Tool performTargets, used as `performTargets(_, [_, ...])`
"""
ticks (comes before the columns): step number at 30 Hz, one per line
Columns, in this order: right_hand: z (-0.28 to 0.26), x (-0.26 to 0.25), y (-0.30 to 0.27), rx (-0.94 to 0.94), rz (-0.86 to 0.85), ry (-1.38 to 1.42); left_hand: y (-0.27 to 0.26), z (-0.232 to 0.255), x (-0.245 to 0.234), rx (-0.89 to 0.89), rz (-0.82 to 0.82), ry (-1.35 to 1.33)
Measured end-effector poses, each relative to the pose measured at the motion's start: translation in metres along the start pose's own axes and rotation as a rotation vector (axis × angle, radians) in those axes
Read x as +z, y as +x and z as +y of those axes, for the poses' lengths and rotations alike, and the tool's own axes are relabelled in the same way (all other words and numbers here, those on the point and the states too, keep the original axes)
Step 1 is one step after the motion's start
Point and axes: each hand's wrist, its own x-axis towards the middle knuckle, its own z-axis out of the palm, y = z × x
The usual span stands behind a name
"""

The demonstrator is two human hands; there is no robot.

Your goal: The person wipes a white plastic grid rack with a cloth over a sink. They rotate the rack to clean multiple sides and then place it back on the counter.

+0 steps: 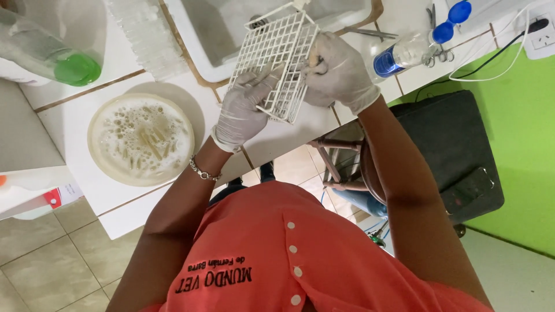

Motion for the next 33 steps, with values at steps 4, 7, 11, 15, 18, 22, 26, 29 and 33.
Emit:
performTargets(4, [0.077,0.004,-0.001,-0.072,0.328,-0.250,-0.009,0.008,-0.011,0.088,-0.093,0.197])
performTargets(7, [0.088,0.001,0.005,-0.094,0.396,-0.077,-0.007,0.010,-0.015,0.116,-0.094,0.227])
performTargets(11, [0.049,0.007,-0.001,-0.118,0.411,0.069,-0.009,0.013,-0.014,0.044,-0.084,0.260])
performTargets(15, [-0.020,0.009,-0.003,0.684,0.171,0.208,-0.008,0.009,-0.005,0.045,0.000,0.242])
performTargets(18, [0.000,0.010,-0.022,0.027,0.275,0.315,-0.004,0.010,-0.006,0.084,0.034,0.233])
performTargets(22, [0.076,-0.018,-0.026,0.412,0.536,0.091,-0.004,0.007,-0.009,0.016,-0.028,0.215])
performTargets(26, [0.048,-0.052,-0.011,0.346,1.135,1.187,-0.002,0.008,-0.013,0.111,-0.005,0.185])
performTargets(29, [0.113,-0.021,-0.011,0.247,0.617,0.855,0.000,0.011,-0.021,0.066,-0.024,0.151])
performTargets(33, [0.039,-0.022,0.023,0.483,0.110,0.713,0.000,0.006,-0.024,0.090,-0.010,0.093])
